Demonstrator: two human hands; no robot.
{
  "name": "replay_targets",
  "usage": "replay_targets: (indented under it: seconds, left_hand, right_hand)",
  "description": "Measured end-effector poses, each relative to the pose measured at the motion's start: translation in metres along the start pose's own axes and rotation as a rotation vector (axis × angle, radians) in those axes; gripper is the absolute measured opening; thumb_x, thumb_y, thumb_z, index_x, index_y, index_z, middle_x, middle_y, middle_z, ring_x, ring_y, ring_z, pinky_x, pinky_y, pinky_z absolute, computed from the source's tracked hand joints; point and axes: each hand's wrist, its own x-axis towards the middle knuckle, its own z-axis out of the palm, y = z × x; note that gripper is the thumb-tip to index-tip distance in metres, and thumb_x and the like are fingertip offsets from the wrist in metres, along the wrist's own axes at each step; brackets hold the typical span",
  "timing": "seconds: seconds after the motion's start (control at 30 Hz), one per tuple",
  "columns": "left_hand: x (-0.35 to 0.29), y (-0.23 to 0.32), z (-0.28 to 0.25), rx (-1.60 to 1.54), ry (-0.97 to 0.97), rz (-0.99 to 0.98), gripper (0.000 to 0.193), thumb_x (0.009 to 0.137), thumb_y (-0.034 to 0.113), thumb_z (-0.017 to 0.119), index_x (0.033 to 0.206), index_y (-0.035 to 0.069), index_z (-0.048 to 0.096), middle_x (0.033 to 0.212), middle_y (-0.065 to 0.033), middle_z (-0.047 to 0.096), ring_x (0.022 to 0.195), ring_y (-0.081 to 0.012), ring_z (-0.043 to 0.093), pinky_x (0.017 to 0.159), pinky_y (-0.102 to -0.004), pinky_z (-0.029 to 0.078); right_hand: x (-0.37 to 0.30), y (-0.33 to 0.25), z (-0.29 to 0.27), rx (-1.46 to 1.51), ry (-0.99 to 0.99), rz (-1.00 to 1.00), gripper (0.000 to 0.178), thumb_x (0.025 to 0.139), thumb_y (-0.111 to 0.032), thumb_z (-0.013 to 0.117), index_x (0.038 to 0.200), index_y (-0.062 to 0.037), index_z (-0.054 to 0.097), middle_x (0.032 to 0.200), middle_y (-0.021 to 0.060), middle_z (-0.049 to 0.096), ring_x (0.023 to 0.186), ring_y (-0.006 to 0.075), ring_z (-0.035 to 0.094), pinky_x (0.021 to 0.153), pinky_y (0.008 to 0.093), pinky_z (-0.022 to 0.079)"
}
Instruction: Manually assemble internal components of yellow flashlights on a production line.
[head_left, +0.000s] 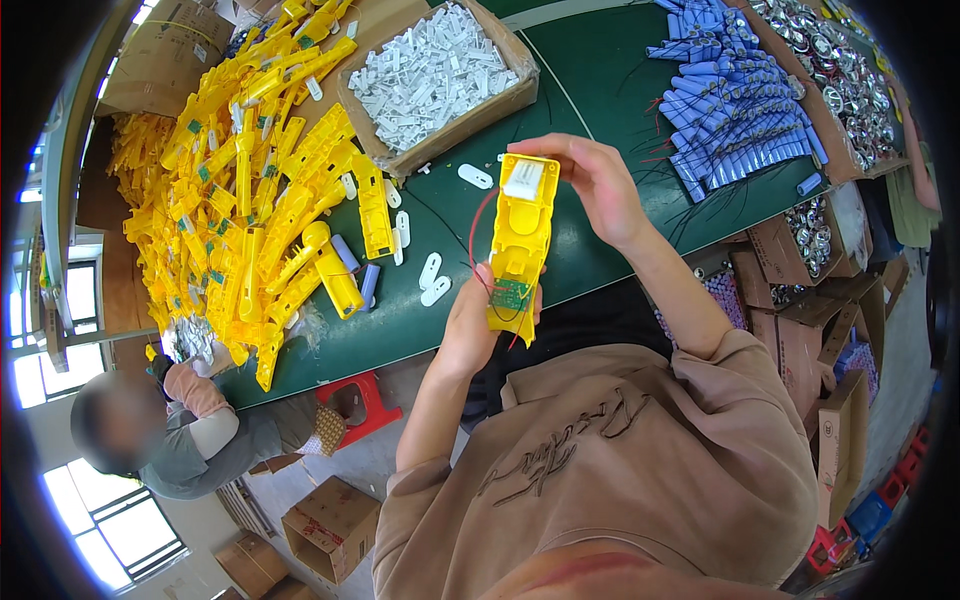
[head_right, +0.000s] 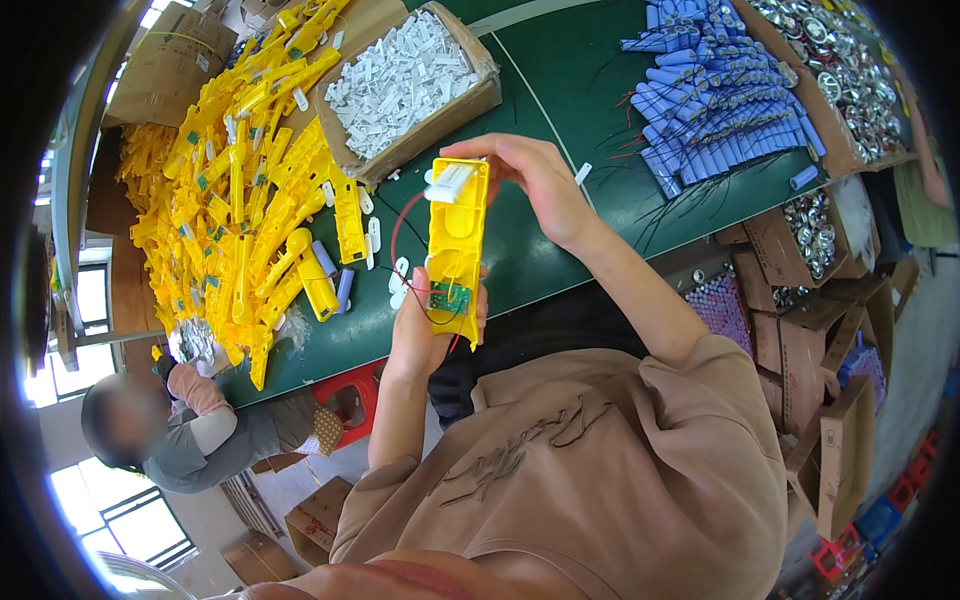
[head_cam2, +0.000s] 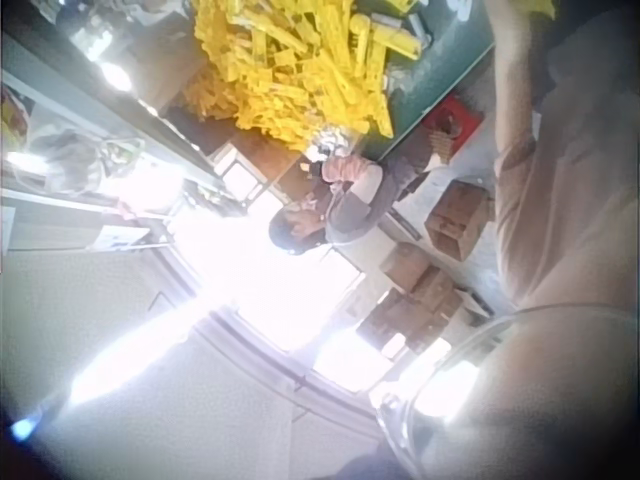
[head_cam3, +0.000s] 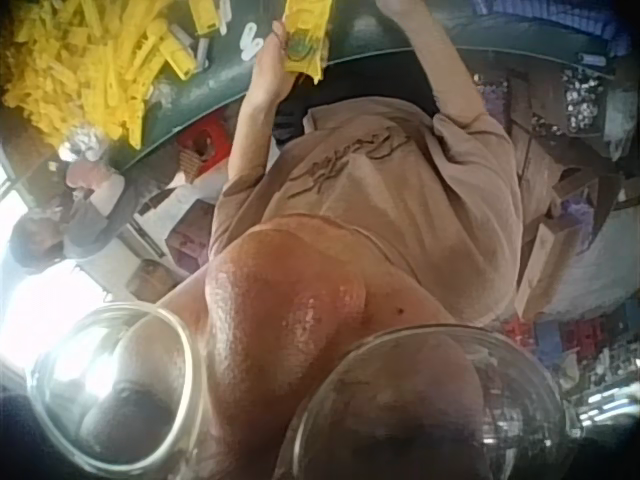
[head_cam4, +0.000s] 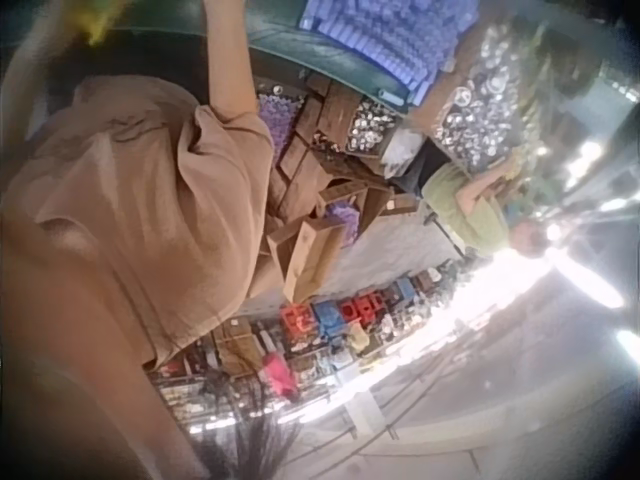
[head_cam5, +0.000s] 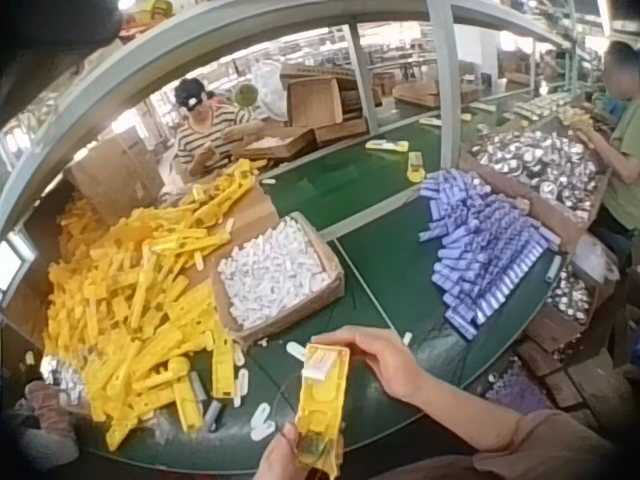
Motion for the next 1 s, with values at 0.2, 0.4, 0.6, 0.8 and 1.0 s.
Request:
replay_targets:
  seconds: [0.2,0.4,0.6,0.8,1.0]
  left_hand:
    - [-0.003,0.004,0.002,-0.12,-0.03,-0.054,0.061,0.095,0.052,0.023,0.116,0.0,0.047,0.081,-0.008,0.057,0.071,-0.0144,0.056,0.061,-0.0279,0.046]
    - [-0.008,0.021,0.017,0.065,0.024,0.043,0.064,0.093,0.056,0.027,0.117,-0.001,0.044,0.085,-0.0087,0.057,0.073,-0.014,0.055,0.064,-0.0267,0.045]
    - [-0.004,0.008,0.01,0.1,0.182,0.13,0.061,0.096,0.052,0.022,0.113,-0.001,0.046,0.084,-0.0099,0.058,0.072,-0.0143,0.056,0.063,-0.0268,0.045]
    - [0.001,-0.004,0.007,0.306,0.29,0.252,0.045,0.098,0.037,0.028,0.125,0.001,0.032,0.1,-0.0117,0.055,0.082,-0.0149,0.057,0.071,-0.0283,0.047]
    - [0.007,-0.017,0.001,0.187,0.18,0.29,0.064,0.095,0.044,0.032,0.141,0.001,0.016,0.114,-0.0113,0.051,0.088,-0.0174,0.057,0.074,-0.0296,0.048]
  right_hand:
    - [-0.004,0.01,0.017,-0.264,0.157,-0.142,0.03,0.084,0.002,0.048,0.111,0.0003,0.06,0.101,0.0115,0.065,0.095,0.0188,0.063,0.081,0.0296,0.048]
    - [-0.018,0.026,0.026,-0.673,0.21,-0.25,0.019,0.083,-0.002,0.053,0.101,0.0002,0.06,0.091,0.0158,0.064,0.081,0.0277,0.064,0.071,0.0311,0.05]
    - [-0.02,0.015,0.029,0.035,-0.188,0.17,0.025,0.088,-0.009,0.052,0.111,-0.0018,0.054,0.096,0.003,0.061,0.086,0.0094,0.057,0.075,0.0274,0.048]
    - [-0.017,0.014,0.029,0.109,-0.133,0.217,0.028,0.09,-0.016,0.054,0.112,0.0014,0.055,0.098,0.0037,0.062,0.091,0.0092,0.057,0.081,0.0255,0.045]
    - [-0.015,0.012,0.02,0.037,-0.145,0.31,0.029,0.089,-0.025,0.059,0.103,0.0009,0.061,0.092,0.0027,0.062,0.083,0.0068,0.055,0.075,0.0241,0.045]
